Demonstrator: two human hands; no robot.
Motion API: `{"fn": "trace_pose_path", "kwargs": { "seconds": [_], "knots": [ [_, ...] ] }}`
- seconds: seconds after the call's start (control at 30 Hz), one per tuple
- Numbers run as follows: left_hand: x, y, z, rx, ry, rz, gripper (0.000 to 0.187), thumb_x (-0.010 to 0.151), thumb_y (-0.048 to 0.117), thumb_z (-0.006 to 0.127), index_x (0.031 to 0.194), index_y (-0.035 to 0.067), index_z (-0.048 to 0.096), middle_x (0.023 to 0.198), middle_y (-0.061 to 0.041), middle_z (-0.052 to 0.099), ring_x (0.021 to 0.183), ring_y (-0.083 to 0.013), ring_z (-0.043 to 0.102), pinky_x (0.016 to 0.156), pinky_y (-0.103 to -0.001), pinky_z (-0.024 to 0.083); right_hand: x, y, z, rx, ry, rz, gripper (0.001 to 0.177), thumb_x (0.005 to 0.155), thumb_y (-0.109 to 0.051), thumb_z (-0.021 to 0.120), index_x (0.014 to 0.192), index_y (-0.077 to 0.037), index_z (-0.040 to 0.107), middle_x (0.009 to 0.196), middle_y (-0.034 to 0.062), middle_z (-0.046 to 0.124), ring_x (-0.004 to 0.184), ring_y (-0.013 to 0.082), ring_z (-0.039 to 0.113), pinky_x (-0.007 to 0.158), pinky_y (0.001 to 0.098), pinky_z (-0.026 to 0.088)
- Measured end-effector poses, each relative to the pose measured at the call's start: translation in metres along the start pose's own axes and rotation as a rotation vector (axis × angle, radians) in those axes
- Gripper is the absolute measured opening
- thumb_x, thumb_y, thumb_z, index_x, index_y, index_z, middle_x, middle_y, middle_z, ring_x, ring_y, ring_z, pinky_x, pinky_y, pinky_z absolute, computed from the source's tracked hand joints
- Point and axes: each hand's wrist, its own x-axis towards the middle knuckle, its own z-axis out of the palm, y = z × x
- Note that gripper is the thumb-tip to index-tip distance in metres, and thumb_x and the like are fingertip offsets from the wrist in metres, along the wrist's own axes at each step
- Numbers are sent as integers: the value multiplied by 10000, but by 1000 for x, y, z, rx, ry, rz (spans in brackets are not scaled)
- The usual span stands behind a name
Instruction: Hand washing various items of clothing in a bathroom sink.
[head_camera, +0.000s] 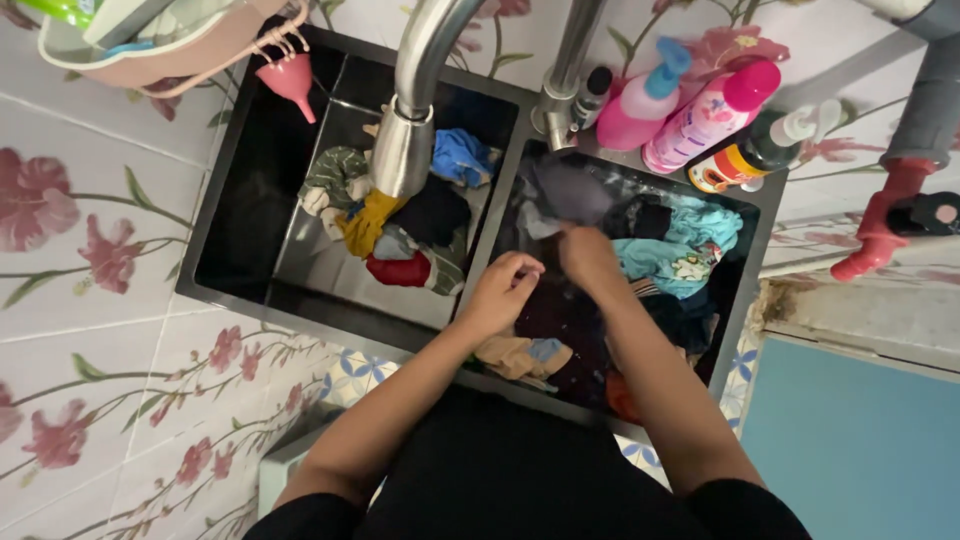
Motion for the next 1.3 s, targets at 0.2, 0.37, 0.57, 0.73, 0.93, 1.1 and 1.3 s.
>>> {"fn": "trace_pose_path", "kwargs": {
  "seconds": [0.2,0.37,0.57,0.73,0.93,1.1,1.3],
  "knots": [
    [5,-4,6,96,-38,-57,209,1016,176,583,1161,37,640,1158,-136,652,1069,-294,677,886,-402,546,-74,-47,-109,216,348,-24,338,968,-101,544,1271,-46,683,924,279,708,856,434,691,757,520,553],
    [35,14,29,-96,-29,-285,375,1037,331,517,1257,35,584,1216,-167,658,1113,-329,676,916,-449,549,-110,-56,-152,889,523,-107,255,1031,-33,476,1204,22,655,1058,196,662,923,308,691,788,426,606],
    [66,-23,78,-830,-59,-880,609,1058,450,428,1574,136,349,1451,-119,488,1208,-296,593,1041,-460,484,-126,-42,-153,1909,450,-48,228,993,-69,490,1140,20,639,1062,95,652,958,211,649,867,370,563],
    [64,-8,111,-894,69,-457,430,984,162,495,1387,40,577,1389,-219,595,1152,-290,619,981,-403,520,-108,-24,-96,1989,570,200,362,1058,-355,482,1165,-39,623,1095,91,651,1040,246,615,1013,409,458],
    [49,41,118,-123,237,45,390,1101,321,493,1025,38,751,1141,-207,704,1073,-327,627,937,-420,481,-120,-52,-90,2040,275,335,421,990,-354,547,1281,-63,636,1230,42,712,1161,180,652,1033,318,484],
    [32,64,118,158,408,153,543,1093,485,425,1127,-15,635,1131,-194,639,1076,-353,592,952,-442,437,-122,-45,-82,1584,545,272,227,945,-124,688,1128,2,733,1019,26,744,885,129,668,807,262,539],
    [32,30,149,-453,132,-375,791,1012,681,269,1156,-3,640,1080,-141,691,996,-231,631,908,-374,489,-120,-19,-61,1166,706,237,277,1009,-233,698,925,30,699,766,-11,642,652,59,535,582,241,446]
  ]
}}
